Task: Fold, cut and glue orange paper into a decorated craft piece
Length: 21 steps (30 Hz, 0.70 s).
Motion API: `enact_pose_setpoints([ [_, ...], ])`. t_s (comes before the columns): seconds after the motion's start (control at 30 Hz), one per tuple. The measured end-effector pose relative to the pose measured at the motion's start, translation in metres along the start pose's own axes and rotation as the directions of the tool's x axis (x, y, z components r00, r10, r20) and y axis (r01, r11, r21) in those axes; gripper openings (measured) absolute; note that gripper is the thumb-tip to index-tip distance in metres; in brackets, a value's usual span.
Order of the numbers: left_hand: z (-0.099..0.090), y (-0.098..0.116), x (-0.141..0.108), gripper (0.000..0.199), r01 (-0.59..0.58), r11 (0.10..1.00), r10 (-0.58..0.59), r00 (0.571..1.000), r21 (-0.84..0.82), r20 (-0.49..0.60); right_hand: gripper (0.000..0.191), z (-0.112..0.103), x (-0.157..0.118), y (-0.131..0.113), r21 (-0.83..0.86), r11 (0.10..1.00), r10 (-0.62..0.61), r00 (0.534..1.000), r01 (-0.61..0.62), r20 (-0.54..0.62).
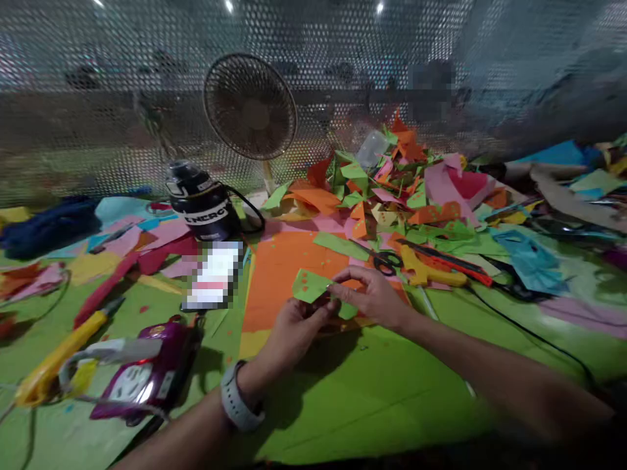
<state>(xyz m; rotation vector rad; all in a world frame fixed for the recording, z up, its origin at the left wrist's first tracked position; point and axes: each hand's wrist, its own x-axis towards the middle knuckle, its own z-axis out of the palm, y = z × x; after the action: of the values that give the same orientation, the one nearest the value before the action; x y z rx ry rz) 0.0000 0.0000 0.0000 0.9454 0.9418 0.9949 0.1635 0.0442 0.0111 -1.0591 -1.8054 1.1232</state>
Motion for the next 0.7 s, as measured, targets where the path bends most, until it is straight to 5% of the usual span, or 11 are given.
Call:
enact_pose_setpoints([
  [0.37, -0.0050, -0.0005, 0.0011, 0.023, -0.008, 1.000, 0.008, 1.000, -0.002, 0.020, 0.043, -0.0059, 0.0088, 0.0021, 0.246, 0.956, 0.126, 0.983, -0.157, 0.136],
  [0.7, -0.0022, 0.0015, 0.0040, 0.021, 0.003, 0.998, -0.001, 0.999, 0.064, -0.035, 0.035, -0.0030, 0.0027, -0.0031, 0.072, 0.994, 0.081, 0.996, -0.083, 0.037],
])
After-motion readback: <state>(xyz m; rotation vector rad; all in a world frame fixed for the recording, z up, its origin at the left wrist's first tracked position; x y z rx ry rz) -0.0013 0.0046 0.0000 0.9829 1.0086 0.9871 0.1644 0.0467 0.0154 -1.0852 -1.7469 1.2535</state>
